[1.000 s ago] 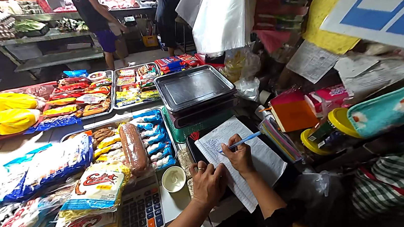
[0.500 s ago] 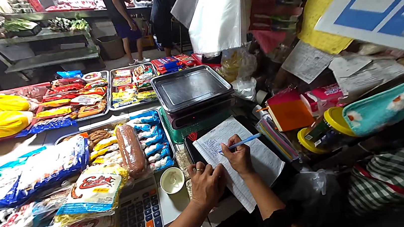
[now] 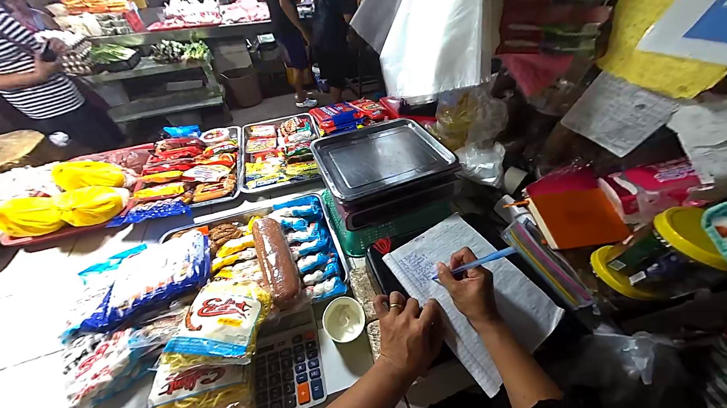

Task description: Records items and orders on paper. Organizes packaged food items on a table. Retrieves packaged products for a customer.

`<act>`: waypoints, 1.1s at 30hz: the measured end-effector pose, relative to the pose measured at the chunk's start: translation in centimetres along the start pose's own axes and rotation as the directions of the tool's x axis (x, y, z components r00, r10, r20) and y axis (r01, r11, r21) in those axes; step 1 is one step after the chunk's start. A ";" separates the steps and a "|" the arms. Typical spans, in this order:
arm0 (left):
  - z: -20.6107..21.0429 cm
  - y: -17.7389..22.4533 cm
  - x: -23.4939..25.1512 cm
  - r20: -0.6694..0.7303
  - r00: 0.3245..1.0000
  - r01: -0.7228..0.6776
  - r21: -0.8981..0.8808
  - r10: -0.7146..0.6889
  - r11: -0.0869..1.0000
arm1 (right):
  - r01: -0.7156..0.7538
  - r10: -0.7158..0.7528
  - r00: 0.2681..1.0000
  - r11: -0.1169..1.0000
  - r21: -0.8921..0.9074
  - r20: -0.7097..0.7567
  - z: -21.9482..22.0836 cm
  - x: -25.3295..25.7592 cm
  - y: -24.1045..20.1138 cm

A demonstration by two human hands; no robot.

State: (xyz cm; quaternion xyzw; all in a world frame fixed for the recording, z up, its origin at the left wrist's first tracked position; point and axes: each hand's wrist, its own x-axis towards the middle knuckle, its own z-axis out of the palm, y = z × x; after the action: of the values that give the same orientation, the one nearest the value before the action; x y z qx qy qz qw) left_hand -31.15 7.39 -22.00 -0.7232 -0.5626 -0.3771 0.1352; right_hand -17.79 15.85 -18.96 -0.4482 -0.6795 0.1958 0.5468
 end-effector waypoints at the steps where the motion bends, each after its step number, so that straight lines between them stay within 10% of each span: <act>1: -0.1 0.0 0.0 0.008 1.000 0.003 -0.001 -0.003 1.000 | 0.000 0.000 1.000 1.000 -0.008 0.003 0.0 0.0 0.0; 33: 0.6 0.0 -0.1 0.004 1.000 0.002 -0.063 -0.002 0.998 | -0.057 0.054 0.996 0.997 -0.049 -0.065 -0.3 0.2 0.2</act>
State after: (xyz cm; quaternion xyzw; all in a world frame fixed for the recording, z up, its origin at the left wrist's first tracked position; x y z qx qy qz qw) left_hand -30.87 7.72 -22.45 -0.7273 -0.5514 -0.3933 0.1112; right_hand -17.41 16.09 -18.89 -0.4867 -0.6537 0.1793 0.5511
